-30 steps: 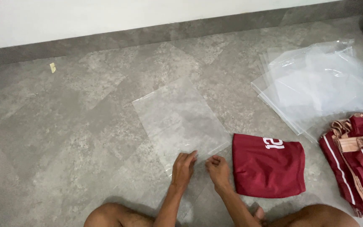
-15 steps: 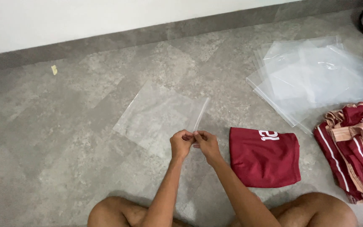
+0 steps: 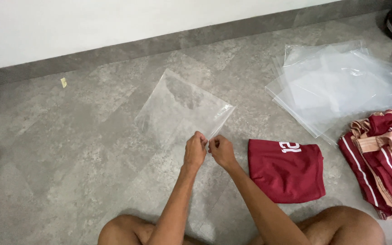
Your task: The person sits on the floor and folds a maroon short and a striped shirt, placing each into a clear plastic bag and sealing it. The person handles the garments and bags by hand, arranging them on the floor.
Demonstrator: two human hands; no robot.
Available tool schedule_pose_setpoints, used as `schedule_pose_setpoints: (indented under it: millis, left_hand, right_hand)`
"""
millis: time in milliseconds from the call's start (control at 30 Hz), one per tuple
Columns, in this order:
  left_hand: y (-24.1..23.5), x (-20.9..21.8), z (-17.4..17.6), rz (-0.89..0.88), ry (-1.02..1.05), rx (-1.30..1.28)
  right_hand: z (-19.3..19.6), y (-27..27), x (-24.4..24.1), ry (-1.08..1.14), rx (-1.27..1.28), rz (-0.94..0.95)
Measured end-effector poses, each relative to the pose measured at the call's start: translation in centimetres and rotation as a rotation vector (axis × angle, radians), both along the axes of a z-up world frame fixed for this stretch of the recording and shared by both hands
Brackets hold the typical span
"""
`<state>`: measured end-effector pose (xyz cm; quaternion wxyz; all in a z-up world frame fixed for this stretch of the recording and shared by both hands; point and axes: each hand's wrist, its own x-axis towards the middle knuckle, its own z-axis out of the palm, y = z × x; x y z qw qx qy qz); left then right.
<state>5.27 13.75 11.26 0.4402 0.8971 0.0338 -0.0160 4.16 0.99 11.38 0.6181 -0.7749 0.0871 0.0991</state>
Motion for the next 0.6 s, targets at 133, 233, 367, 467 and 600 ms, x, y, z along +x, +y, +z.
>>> schedule_pose_setpoints:
  millis: [133, 233, 367, 467, 600]
  left_hand:
    - [-0.8, -0.5, -1.8, -0.159, -0.060, 0.301]
    - [-1.5, -0.9, -3.8, -0.119, -0.165, 0.384]
    - [1.2, 0.2, -4.5, 0.087, -0.238, 0.366]
    - [4.2, 0.3, -0.8, 0.138, -0.271, 0.380]
    - [5.9, -1.1, 1.1, 0.164, -0.263, 0.451]
  right_hand:
    - [-4.2, -1.0, 1.0, -0.087, -0.205, 0.025]
    - [-6.5, -1.3, 1.2, -0.039, -0.269, -0.041]
    - [-7.6, -2.9, -1.9, 0.104, -0.368, -0.144]
    - [-11.7, -6.2, -3.6, 0.193, -0.442, -0.149]
    - [-13.5, -8.2, -4.3, 0.252, -0.403, -0.218]
